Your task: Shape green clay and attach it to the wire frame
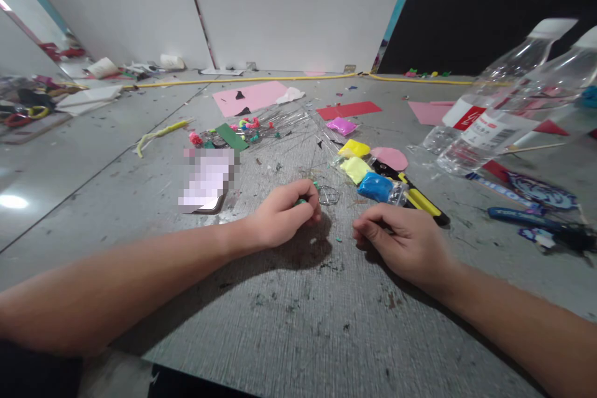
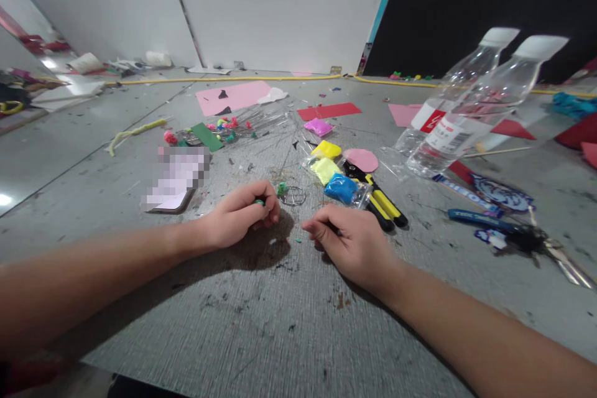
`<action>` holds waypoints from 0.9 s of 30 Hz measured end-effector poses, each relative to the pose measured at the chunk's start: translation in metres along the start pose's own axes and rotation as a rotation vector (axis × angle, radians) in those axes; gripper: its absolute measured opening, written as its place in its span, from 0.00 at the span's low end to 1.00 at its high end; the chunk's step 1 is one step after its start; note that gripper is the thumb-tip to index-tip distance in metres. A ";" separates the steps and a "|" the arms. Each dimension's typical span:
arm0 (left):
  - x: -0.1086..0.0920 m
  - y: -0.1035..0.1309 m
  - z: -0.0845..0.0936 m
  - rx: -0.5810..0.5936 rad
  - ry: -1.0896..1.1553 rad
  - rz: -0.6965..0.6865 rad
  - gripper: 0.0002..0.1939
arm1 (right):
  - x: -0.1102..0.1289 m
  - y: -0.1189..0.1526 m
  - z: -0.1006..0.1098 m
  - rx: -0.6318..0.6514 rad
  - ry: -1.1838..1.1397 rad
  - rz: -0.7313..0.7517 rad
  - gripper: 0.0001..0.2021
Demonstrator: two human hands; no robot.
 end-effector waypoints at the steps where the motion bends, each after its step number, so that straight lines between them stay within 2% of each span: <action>1: 0.000 0.000 0.000 0.013 0.032 0.011 0.01 | -0.001 0.000 0.000 0.015 -0.012 0.002 0.16; 3: -0.001 0.000 0.001 0.040 0.070 0.032 0.00 | -0.003 0.001 -0.001 0.014 -0.033 -0.008 0.13; 6: -0.003 0.000 0.003 0.071 0.053 0.044 0.05 | -0.002 0.001 0.000 -0.007 -0.032 -0.026 0.09; 8: -0.004 0.000 0.004 0.067 0.031 0.042 0.07 | 0.001 0.000 0.000 -0.001 0.002 -0.023 0.10; 12: -0.003 0.000 0.004 0.049 0.051 0.046 0.09 | 0.007 -0.003 0.002 0.031 0.046 0.030 0.20; 16: 0.001 0.000 0.003 0.053 0.075 0.061 0.15 | 0.004 -0.003 0.001 0.043 0.026 0.006 0.16; 18: 0.003 0.000 0.003 0.064 0.085 0.052 0.13 | 0.002 -0.003 0.000 0.026 0.002 -0.030 0.10; 20: 0.003 -0.001 0.005 0.079 0.094 0.015 0.05 | 0.001 -0.003 -0.001 0.015 -0.012 -0.066 0.08; 21: 0.003 -0.002 0.005 0.093 0.079 -0.021 0.04 | 0.001 -0.003 -0.001 0.011 -0.007 -0.073 0.08; 24: 0.002 -0.002 0.006 0.123 -0.064 -0.141 0.14 | 0.005 -0.003 0.000 0.001 0.023 -0.066 0.16; 27: 0.002 -0.001 0.004 0.078 -0.221 -0.162 0.13 | 0.008 -0.003 0.001 -0.011 -0.003 -0.074 0.21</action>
Point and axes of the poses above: each hand's wrist, its own y-axis away from the middle knuckle, its own z-axis out of the back of the hand, x = y × z, the point moved 2 cm from there along -y, towards the middle knuckle, and after that the axes turned 13 degrees about -y, right-handed, at the moved point
